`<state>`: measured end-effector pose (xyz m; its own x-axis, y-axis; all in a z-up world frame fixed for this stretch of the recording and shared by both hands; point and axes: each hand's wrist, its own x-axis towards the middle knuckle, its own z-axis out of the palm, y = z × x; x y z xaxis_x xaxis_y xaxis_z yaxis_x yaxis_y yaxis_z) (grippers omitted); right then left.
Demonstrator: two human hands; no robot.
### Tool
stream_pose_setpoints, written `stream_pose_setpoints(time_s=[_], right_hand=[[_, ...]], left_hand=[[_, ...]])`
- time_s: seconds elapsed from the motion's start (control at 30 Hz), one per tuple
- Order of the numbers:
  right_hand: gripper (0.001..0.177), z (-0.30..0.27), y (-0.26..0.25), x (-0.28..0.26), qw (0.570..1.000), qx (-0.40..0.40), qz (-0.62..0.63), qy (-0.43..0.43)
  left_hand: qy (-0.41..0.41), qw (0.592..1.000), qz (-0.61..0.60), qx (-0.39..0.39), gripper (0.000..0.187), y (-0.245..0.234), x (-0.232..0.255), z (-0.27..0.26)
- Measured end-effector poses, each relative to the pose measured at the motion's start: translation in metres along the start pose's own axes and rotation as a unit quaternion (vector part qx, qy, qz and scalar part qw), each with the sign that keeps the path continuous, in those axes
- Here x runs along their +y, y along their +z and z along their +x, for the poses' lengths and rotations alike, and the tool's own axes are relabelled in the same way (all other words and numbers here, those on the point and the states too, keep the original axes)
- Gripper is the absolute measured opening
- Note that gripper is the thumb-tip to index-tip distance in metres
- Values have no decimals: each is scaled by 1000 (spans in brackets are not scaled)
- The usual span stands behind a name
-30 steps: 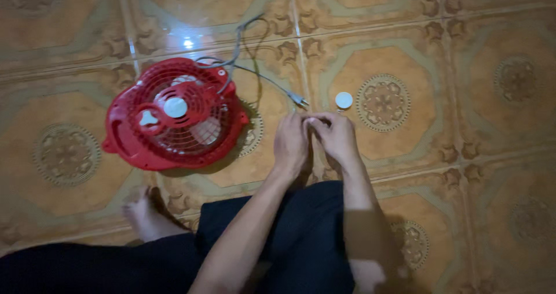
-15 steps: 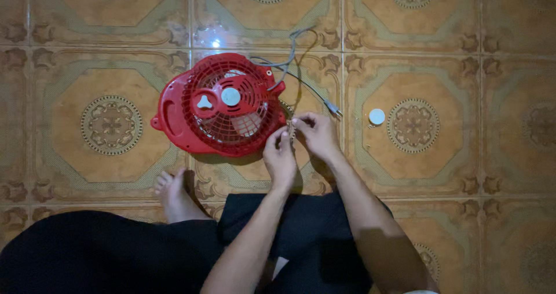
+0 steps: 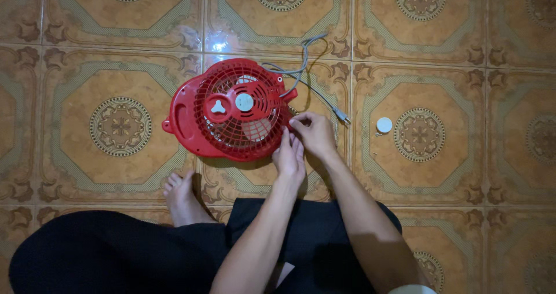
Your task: The person disassembles a red bird-shaped electric fan by removing the front grille and separating the housing to access the blades. They then reassemble the fan by aligning the parts and snapping the housing back together.
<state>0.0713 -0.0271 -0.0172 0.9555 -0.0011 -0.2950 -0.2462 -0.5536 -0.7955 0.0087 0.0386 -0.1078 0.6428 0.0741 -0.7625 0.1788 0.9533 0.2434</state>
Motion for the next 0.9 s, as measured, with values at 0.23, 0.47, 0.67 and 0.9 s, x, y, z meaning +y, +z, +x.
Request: stream_pose_setpoints(time_s=[0.23, 0.47, 0.67, 0.9], right_hand=[[22, 2, 2, -1, 1000, 6, 10, 20], [31, -36, -62, -8, 959, 15, -268, 90], [27, -54, -63, -2, 937, -13, -328, 115], [23, -59, -50, -11, 961, -76, -209, -162]], left_hand=[[24, 1000, -10, -9, 56, -5, -2, 5], [53, 998, 2, 45, 44, -15, 14, -8], [90, 995, 29, 43, 51, -29, 39, -32], [128, 989, 67, 43, 34, -64, 71, -31]])
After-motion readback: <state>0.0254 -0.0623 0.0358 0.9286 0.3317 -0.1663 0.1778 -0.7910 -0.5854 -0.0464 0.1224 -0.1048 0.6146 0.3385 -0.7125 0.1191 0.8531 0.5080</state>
